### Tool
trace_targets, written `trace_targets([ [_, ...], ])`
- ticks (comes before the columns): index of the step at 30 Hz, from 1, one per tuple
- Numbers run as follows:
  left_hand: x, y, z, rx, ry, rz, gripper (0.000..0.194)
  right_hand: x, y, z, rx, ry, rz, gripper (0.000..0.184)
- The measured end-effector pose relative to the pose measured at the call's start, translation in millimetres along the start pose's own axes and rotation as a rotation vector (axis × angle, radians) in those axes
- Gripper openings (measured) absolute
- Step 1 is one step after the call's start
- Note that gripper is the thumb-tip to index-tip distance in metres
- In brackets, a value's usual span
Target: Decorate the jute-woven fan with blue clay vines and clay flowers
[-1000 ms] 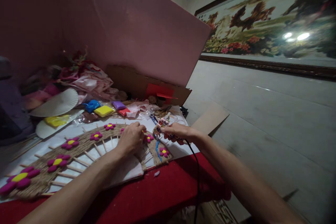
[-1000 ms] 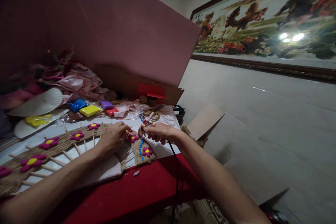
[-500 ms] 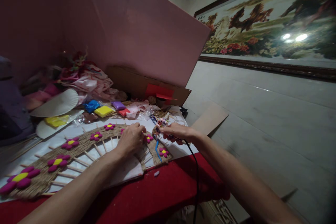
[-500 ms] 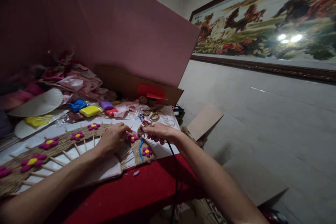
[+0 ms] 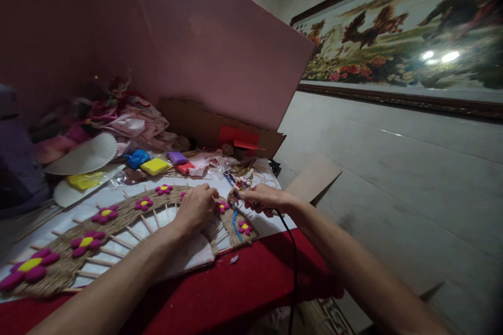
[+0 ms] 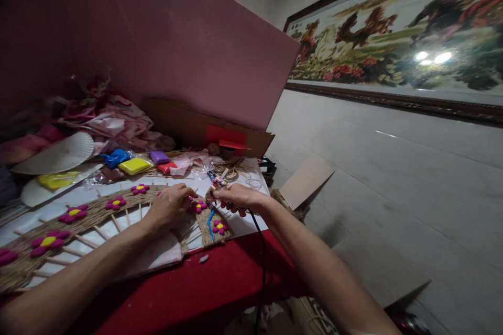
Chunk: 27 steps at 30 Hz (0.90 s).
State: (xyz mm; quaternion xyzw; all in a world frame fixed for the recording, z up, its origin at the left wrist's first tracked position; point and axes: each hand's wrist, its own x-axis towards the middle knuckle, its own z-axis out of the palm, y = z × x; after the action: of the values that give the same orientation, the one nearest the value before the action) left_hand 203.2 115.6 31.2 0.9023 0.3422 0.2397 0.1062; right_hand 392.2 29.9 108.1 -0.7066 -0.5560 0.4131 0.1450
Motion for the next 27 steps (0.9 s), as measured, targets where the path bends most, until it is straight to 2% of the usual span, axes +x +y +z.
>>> trace_targets([
  [27,-0.7,-0.3,0.2,0.009,0.009,-0.005,0.028,-6.6,-1.6,2.1,-0.021,0.031,-0.026,0.045],
])
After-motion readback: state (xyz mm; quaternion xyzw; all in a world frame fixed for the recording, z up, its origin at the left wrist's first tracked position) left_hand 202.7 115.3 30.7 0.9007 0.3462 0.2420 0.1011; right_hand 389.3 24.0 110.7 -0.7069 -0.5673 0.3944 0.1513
